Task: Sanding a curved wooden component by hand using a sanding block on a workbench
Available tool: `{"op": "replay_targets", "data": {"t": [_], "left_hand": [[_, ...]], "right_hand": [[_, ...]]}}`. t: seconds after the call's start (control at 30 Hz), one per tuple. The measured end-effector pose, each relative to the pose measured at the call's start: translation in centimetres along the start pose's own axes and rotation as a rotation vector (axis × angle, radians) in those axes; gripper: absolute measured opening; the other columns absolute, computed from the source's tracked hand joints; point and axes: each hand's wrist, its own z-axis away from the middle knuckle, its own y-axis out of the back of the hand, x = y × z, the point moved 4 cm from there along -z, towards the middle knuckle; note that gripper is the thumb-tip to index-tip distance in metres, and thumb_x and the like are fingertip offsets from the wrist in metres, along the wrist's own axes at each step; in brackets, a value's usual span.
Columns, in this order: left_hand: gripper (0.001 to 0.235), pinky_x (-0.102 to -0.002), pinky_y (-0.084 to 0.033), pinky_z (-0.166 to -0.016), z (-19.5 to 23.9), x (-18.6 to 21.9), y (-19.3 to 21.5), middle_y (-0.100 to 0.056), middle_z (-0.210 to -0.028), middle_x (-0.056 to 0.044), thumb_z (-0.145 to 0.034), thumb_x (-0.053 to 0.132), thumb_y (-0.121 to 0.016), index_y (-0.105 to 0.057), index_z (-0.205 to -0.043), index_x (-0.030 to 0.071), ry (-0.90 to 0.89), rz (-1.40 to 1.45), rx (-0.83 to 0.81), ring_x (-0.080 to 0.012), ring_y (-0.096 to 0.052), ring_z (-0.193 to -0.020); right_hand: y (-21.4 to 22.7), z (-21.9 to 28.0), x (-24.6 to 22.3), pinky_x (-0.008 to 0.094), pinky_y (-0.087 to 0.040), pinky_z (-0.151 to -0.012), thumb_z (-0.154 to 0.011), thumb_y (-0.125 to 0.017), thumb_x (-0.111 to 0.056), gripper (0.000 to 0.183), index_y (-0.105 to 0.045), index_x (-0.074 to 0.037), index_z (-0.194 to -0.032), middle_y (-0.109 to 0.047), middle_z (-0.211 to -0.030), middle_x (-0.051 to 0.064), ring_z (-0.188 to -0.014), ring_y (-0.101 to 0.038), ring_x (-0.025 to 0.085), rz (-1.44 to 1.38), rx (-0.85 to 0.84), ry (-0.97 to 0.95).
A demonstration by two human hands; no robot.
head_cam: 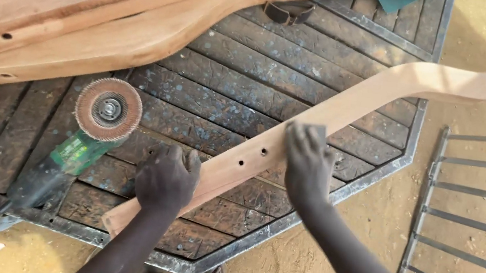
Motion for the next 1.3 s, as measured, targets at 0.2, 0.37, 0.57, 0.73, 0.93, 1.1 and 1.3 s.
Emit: {"op": "replay_targets", "data": {"t": [0.2, 0.37, 0.57, 0.73, 0.93, 1.1, 1.3], "left_hand": [[0.038, -0.049, -0.059, -0.059, 0.8, -0.2, 0.4, -0.065, -0.076, -0.009, -0.094, 0.049, -0.058, -0.059, -0.074, 0.017, -0.019, -0.022, -0.045, -0.0338, -0.074, -0.073], [0.040, -0.048, -0.058, -0.059, 0.2, -0.6, -0.1, -0.062, -0.069, -0.009, -0.090, 0.051, -0.061, -0.053, -0.069, 0.019, -0.023, 0.014, 0.005, -0.0345, -0.073, -0.073], [0.038, -0.048, -0.058, -0.059, 0.2, -0.1, -0.4, -0.062, -0.070, -0.009, -0.091, 0.049, -0.062, -0.053, -0.070, 0.018, -0.031, 0.045, 0.014, -0.0347, -0.073, -0.073], [0.038, -0.048, -0.058, -0.059, 0.5, -0.4, 0.0, -0.063, -0.070, -0.010, -0.092, 0.049, -0.062, -0.052, -0.069, 0.020, -0.053, 0.017, 0.017, -0.0352, -0.073, -0.072], [0.038, -0.049, -0.057, -0.059, 0.5, -0.9, 0.0, -0.062, -0.070, -0.009, -0.092, 0.049, -0.062, -0.052, -0.069, 0.020, -0.049, -0.012, -0.012, -0.0354, -0.073, -0.072], [0.039, -0.047, -0.057, -0.059, 0.0, -0.8, -0.7, -0.060, -0.072, -0.007, -0.094, 0.052, -0.062, -0.050, -0.070, 0.023, -0.048, 0.011, -0.047, -0.0336, -0.072, -0.073], [0.032, -0.048, -0.061, -0.067, 0.1, -0.3, 0.8, -0.060, -0.072, -0.004, -0.104, 0.039, -0.060, -0.057, -0.079, 0.021, -0.051, 0.061, -0.080, -0.0333, -0.072, -0.078]], "right_hand": [[-6.2, 0.3, 6.0, 0.045, -0.052, -0.069, -0.073, -0.065, -0.005, 0.069, -0.065, -0.028, -0.138, -0.072, -0.125, 0.002, -0.115, -0.068, 0.027, 0.006, 0.076, 0.077], [3.0, 2.3, -2.4, 0.057, -0.051, -0.084, -0.080, -0.051, 0.000, 0.069, -0.057, -0.024, -0.145, -0.057, -0.150, 0.003, -0.138, -0.050, 0.034, -0.423, -0.259, -0.005], [-3.9, 0.1, 8.1, 0.055, -0.050, -0.088, -0.086, -0.053, 0.000, 0.063, -0.058, -0.020, -0.146, -0.054, -0.155, -0.005, -0.140, -0.049, 0.025, -0.233, -0.195, -0.243], [-0.2, 3.2, 2.5, 0.060, -0.051, -0.087, -0.073, -0.058, 0.004, 0.083, -0.052, -0.023, -0.150, -0.054, -0.153, 0.001, -0.141, -0.047, 0.029, -0.251, -0.274, -0.075], [-2.2, 3.6, 4.4, 0.052, -0.051, -0.080, -0.080, -0.053, 0.000, 0.070, -0.057, -0.023, -0.146, -0.060, -0.146, -0.002, -0.131, -0.056, 0.026, -0.191, -0.198, -0.180], [-2.8, 3.5, 5.7, 0.051, -0.050, -0.076, -0.074, -0.055, 0.002, 0.081, -0.054, -0.029, -0.149, -0.062, -0.146, -0.003, -0.131, -0.059, 0.024, -0.182, -0.113, 0.019], [-0.6, 2.6, 3.5, 0.052, -0.052, -0.077, -0.073, -0.065, -0.007, 0.068, -0.062, -0.019, -0.140, -0.062, -0.143, 0.002, -0.117, -0.062, 0.031, -0.068, -0.131, -0.054]]}}
